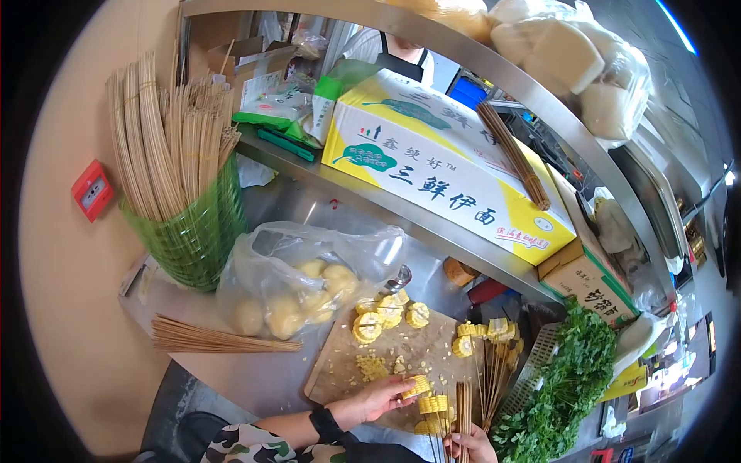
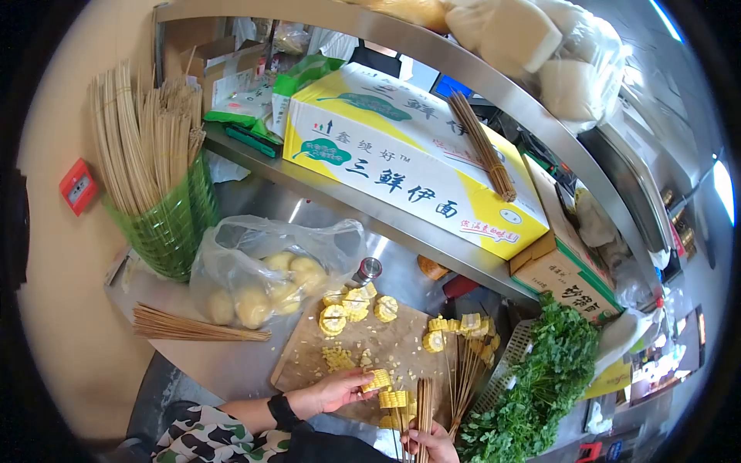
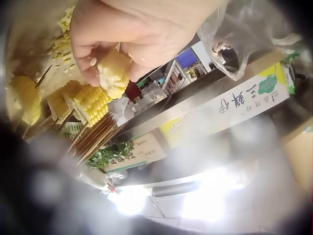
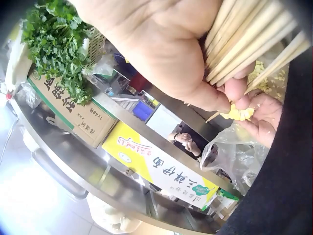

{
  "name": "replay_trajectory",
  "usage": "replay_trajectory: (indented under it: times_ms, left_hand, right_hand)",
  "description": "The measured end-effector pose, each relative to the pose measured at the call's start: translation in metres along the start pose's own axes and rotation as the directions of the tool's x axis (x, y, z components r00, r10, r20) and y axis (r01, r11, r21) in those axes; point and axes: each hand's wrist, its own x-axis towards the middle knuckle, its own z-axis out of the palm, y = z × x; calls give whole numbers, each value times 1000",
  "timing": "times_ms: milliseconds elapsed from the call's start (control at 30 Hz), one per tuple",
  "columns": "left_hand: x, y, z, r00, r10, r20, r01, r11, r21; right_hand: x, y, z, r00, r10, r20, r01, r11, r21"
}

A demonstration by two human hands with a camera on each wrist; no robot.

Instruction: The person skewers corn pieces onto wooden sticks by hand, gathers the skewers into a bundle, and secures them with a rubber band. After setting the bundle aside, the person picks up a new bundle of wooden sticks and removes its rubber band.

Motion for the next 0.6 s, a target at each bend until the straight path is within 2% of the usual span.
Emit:
replay_trajectory:
  times_ms: [100, 300, 333, 400, 433, 600]
  left_hand:
    - [3, -4, -7, 999, 28, -26, -29, 999, -18]
    - [2, 1, -7, 989, 60, -138, -56, 998, 38]
    - [3, 3, -8, 988, 64, -143, -59, 997, 40]
    - [3, 0, -11, 986, 64, -152, -58, 997, 42]
    - [2, 1, -11, 988, 74, -137, -69, 997, 40]
    - [-3, 8, -18, 991, 126, -51, -126, 992, -6]
  right_hand:
    - [2, 6, -9, 998, -20, 61, 19, 999, 26]
    - [0, 1, 1, 1000, 12, -7, -12, 999, 32]
    - [5, 5, -5, 999, 16, 28, -17, 999, 40]
    - [4, 8, -1, 999, 21, -50, -19, 999, 37]
    - [2, 6, 2, 996, 23, -83, -21, 999, 26]
    - [4, -1, 12, 998, 6, -69, -16, 990, -139]
